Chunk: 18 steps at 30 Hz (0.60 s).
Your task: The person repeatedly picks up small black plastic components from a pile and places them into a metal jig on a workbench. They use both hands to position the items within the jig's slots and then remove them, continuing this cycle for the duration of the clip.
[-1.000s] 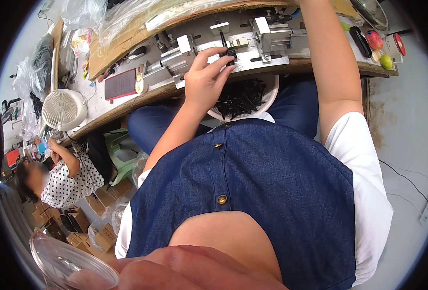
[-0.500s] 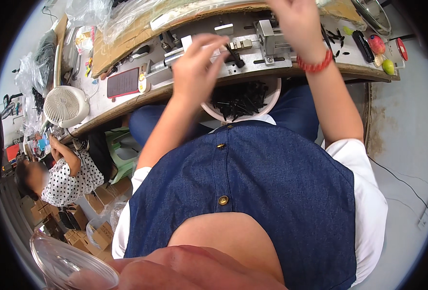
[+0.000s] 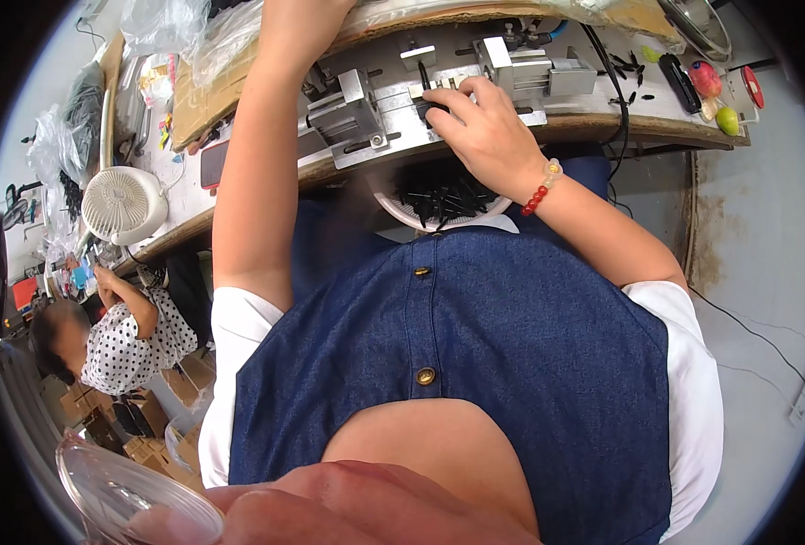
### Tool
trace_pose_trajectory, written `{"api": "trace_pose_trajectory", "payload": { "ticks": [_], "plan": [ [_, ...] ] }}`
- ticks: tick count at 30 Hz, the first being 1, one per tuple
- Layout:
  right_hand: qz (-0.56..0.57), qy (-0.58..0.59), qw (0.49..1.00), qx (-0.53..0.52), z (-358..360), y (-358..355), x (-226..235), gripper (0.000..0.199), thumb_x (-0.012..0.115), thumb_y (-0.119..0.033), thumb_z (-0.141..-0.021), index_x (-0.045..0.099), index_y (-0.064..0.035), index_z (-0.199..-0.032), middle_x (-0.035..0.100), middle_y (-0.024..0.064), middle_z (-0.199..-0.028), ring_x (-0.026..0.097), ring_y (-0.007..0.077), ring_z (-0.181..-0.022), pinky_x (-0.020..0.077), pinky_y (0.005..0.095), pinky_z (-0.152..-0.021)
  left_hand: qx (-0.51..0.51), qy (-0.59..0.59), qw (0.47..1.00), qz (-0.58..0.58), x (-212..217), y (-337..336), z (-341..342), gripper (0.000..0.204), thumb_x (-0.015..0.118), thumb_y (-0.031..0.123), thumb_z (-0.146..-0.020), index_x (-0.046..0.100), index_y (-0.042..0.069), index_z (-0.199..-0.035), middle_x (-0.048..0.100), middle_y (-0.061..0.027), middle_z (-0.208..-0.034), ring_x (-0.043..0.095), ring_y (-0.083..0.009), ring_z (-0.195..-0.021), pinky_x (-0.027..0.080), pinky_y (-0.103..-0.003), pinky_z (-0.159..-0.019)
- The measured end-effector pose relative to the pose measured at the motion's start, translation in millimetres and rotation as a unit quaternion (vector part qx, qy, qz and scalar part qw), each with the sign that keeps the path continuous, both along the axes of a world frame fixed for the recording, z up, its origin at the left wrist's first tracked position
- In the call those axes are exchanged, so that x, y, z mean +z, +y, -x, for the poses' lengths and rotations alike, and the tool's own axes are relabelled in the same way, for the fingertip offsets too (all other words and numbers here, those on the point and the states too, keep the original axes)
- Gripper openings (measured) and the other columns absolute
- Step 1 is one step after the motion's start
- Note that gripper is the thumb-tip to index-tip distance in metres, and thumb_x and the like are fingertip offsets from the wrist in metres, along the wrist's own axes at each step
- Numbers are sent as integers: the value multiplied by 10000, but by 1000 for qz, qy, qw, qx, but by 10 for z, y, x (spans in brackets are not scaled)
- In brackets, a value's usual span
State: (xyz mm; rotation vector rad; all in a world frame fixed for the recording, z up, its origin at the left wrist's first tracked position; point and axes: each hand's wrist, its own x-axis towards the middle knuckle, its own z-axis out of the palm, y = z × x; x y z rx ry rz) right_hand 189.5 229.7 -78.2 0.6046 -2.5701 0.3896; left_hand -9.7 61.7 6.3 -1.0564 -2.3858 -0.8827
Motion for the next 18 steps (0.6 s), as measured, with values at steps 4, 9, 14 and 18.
{"api": "trace_pose_trajectory", "payload": {
  "ticks": [4, 9, 14, 18],
  "plan": [
    [-8, 19, 1000, 4, 3, 16, 13, 164, 684, -115, -887, 674, -56, -1039, 672, 45, -1238, 571, 275, -1087, 490, 398, -935, -20, -155, 982, -108, 40, -129, -311, 262, 744, 179, -890, 757, 40, -1112, 743, -150, -887, 691, -251, -755, 535, -369, -705],
    [30, 32, 999, 14, 197, 158, 244, 245, 734, -265, -892, 678, -78, -1039, 687, 31, -1186, 567, 249, -1090, 470, 403, -899, -23, -229, 955, -189, -90, -293, -840, 216, 769, 121, -887, 781, 95, -1101, 674, -85, -932, 654, -163, -696, 497, -300, -612],
    [42, 129, 981, -141, 890, 421, 822, 191, 717, -228, -905, 693, -39, -919, 741, 155, -888, 669, 298, -935, 504, 411, -882, -62, -95, 980, -163, -609, -329, -1460, 297, 823, 27, -829, 809, 123, -1110, 576, -58, -1038, 604, -83, -645, 514, -241, -605],
    [30, -4, 974, -223, 1283, 533, 932, 207, 761, -231, -820, 721, -30, -844, 722, 189, -870, 667, 382, -912, 528, 446, -847, -53, -98, 985, -130, -917, -203, -1543, 264, 822, 60, -835, 803, 128, -1090, 590, -65, -1089, 619, -119, -632, 531, -280, -611]
  ]
}}
